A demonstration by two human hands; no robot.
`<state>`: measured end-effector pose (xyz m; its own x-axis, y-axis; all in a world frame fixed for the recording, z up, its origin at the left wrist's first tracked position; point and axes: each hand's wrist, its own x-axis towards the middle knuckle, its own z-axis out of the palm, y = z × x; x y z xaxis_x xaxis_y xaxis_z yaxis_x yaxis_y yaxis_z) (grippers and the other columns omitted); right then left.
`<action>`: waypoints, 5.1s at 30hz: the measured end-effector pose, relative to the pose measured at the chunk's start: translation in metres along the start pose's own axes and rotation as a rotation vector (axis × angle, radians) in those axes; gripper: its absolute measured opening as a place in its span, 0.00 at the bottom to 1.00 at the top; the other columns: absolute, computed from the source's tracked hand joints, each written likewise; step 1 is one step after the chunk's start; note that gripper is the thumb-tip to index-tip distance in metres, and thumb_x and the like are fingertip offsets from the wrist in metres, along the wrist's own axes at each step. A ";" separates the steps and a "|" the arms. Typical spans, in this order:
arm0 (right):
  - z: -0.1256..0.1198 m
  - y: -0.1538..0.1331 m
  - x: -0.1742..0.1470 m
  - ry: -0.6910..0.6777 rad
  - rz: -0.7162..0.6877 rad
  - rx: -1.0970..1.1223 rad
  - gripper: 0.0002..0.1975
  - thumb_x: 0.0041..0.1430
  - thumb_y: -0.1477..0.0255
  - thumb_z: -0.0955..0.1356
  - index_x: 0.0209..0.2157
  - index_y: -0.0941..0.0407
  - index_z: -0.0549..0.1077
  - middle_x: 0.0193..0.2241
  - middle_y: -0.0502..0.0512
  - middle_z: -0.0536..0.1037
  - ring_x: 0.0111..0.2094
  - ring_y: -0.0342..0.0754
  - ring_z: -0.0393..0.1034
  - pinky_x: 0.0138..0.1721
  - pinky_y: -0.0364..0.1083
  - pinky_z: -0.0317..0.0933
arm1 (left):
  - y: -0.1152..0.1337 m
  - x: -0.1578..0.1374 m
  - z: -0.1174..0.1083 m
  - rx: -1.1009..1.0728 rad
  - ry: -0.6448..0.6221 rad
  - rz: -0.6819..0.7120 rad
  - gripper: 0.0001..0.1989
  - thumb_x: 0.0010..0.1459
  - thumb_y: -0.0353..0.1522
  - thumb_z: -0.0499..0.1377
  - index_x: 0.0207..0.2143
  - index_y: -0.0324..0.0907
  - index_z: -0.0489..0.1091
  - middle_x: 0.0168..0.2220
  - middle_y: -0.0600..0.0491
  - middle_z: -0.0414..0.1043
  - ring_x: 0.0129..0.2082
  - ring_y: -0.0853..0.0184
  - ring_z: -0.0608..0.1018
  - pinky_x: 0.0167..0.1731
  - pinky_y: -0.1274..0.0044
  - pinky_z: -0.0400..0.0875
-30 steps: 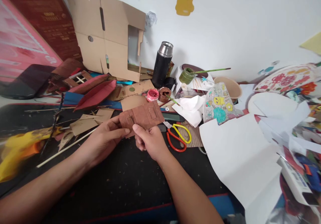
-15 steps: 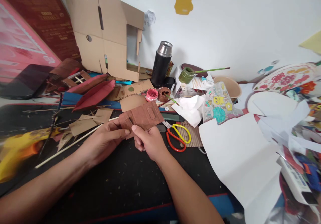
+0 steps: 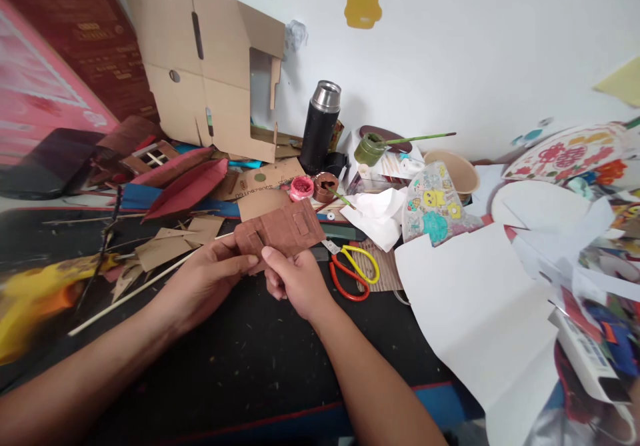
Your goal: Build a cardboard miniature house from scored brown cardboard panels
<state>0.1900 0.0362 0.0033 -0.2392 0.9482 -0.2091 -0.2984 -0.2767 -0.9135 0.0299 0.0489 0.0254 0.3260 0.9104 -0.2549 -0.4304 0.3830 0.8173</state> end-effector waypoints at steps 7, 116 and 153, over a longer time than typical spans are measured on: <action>-0.002 0.003 0.000 -0.015 0.004 -0.026 0.28 0.64 0.52 0.73 0.20 0.55 0.65 0.15 0.43 0.63 0.12 0.37 0.57 0.15 0.40 0.44 | 0.000 -0.001 0.000 0.028 0.010 -0.016 0.12 0.46 0.31 0.74 0.34 0.40 0.79 0.31 0.52 0.79 0.33 0.64 0.79 0.41 0.72 0.75; -0.016 -0.019 0.001 0.158 0.002 0.102 0.23 0.58 0.52 0.76 0.32 0.53 0.66 0.16 0.39 0.63 0.15 0.36 0.50 0.18 0.39 0.38 | 0.016 -0.002 -0.015 0.437 0.221 0.228 0.10 0.49 0.38 0.71 0.30 0.44 0.75 0.29 0.56 0.74 0.31 0.65 0.74 0.36 0.74 0.73; -0.015 -0.020 0.000 0.088 0.001 0.086 0.19 0.60 0.55 0.76 0.35 0.54 0.70 0.18 0.40 0.62 0.16 0.37 0.51 0.18 0.39 0.39 | 0.015 -0.003 -0.019 0.462 0.225 0.199 0.11 0.54 0.40 0.70 0.37 0.45 0.77 0.33 0.53 0.79 0.35 0.60 0.78 0.40 0.72 0.74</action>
<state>0.2100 0.0442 0.0158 -0.1587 0.9568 -0.2437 -0.3774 -0.2869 -0.8805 0.0070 0.0544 0.0285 0.0658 0.9887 -0.1349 -0.0343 0.1374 0.9899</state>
